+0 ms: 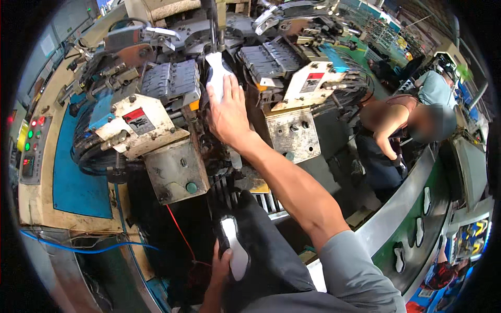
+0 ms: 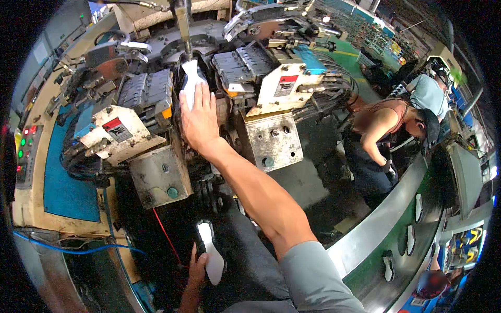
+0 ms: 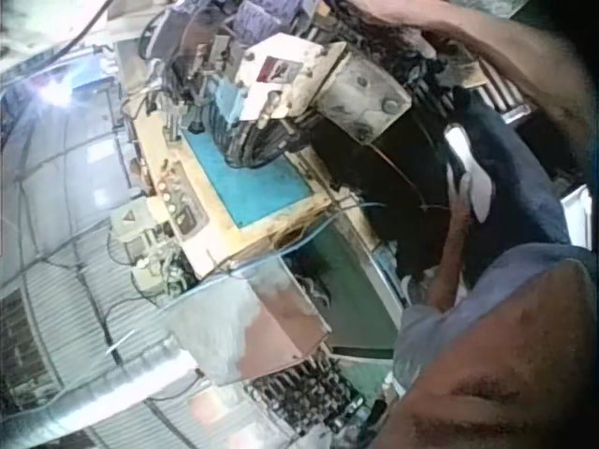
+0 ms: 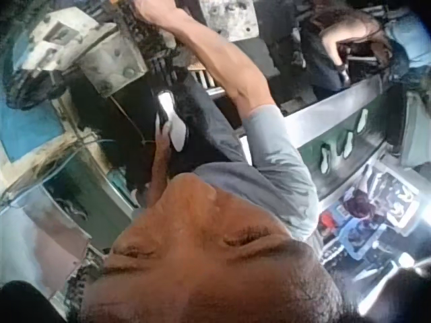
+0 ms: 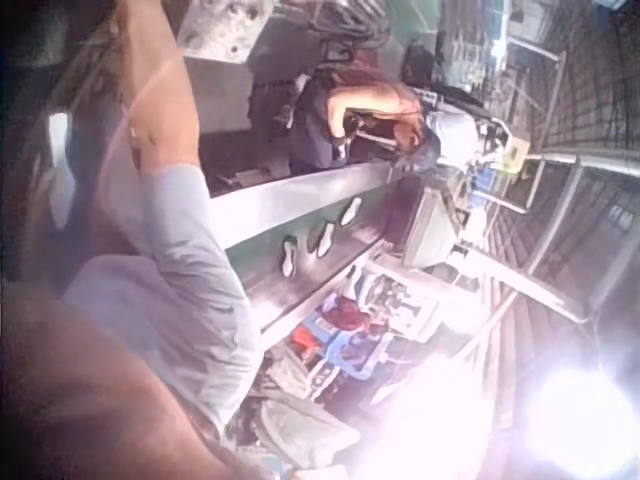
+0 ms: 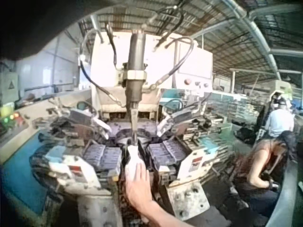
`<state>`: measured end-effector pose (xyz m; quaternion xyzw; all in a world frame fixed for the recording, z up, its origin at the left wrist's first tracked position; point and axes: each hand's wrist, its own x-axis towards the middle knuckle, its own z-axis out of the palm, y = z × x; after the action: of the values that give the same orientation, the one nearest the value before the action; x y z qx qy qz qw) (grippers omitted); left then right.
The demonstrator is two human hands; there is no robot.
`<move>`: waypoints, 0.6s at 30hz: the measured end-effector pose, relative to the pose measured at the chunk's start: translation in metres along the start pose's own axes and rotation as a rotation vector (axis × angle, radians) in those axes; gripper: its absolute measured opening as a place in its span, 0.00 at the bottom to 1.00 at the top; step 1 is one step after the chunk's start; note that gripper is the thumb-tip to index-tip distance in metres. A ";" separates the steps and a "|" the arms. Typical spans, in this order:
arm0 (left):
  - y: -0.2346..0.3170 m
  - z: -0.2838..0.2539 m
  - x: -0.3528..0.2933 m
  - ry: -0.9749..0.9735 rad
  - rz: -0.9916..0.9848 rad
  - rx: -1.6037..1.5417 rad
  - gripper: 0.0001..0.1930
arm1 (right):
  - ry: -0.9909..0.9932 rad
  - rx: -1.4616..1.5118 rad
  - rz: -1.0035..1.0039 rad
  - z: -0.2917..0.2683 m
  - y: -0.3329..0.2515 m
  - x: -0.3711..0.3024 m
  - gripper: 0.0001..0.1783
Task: Placing shoe uppers and soles into a lasting machine to shape and attach them.
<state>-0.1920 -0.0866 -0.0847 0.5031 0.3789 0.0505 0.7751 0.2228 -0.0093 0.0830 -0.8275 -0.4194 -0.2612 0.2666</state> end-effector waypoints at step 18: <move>0.088 0.046 -0.019 -0.247 0.220 -0.197 0.47 | -0.187 0.412 0.010 -0.066 -0.006 -0.066 0.40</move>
<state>-0.1490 -0.0865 0.0072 0.4654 0.2170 0.1097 0.8510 0.1702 -0.0861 0.0889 -0.7784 -0.4826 -0.0908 0.3912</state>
